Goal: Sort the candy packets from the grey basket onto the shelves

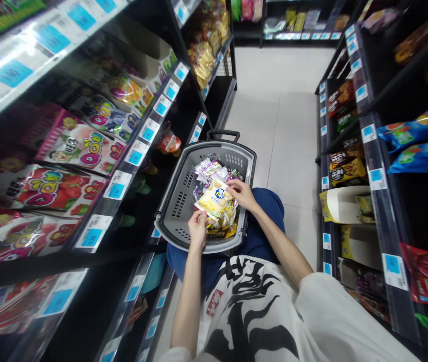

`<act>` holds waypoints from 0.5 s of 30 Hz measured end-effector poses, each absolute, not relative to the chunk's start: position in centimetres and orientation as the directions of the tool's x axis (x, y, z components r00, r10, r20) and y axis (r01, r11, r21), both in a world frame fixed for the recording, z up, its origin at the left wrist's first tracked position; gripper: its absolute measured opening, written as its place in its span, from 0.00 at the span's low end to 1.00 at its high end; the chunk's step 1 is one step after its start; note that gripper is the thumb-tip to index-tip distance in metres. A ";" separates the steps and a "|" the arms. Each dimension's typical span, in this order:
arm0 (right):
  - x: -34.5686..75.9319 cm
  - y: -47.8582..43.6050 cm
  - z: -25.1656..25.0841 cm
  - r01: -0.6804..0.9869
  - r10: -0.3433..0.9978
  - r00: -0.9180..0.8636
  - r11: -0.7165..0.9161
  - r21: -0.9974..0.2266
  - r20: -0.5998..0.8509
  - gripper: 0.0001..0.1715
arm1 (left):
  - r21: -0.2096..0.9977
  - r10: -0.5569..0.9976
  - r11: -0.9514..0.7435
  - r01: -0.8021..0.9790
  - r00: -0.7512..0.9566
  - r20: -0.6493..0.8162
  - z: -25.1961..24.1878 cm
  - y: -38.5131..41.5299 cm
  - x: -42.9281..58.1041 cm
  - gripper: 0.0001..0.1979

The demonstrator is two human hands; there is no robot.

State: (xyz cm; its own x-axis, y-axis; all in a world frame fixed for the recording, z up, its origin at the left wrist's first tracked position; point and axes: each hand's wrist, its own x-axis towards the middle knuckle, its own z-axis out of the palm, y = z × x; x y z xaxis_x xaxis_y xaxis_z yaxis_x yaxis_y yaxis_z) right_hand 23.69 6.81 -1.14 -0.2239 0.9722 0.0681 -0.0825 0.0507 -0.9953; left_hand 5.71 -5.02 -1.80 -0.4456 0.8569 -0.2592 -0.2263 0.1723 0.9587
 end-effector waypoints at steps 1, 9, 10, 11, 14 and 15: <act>23.7 6.8 -1.1 -0.093 0.973 -0.219 0.047 -0.995 0.066 0.20 | 0.960 0.862 0.182 -0.213 -0.435 -0.260 -1.8 -5.1 5.7 0.22; 24.0 7.0 -1.4 -0.197 0.991 -0.120 0.029 -0.980 0.054 0.22 | 0.959 0.933 0.268 -0.090 -0.225 -0.281 -1.5 -6.1 6.2 0.18; 24.0 7.1 -1.4 -0.197 0.992 -0.113 0.028 -0.980 0.051 0.22 | 0.958 0.932 0.274 -0.086 -0.223 -0.287 -1.4 -6.1 6.3 0.18; 24.0 7.1 -1.5 -0.194 0.993 -0.111 0.026 -0.981 0.048 0.23 | 0.957 0.931 0.277 -0.082 -0.224 -0.289 -1.4 -6.2 6.3 0.18; 24.1 7.5 -1.2 -0.191 0.992 -0.123 0.014 -0.981 0.038 0.22 | 0.961 0.930 0.269 -0.068 -0.243 -0.277 -1.4 -6.3 6.3 0.18; 24.2 7.5 -1.0 -0.194 0.991 -0.134 0.003 -0.981 0.029 0.22 | 0.962 0.929 0.265 -0.061 -0.252 -0.272 -1.4 -6.3 6.2 0.18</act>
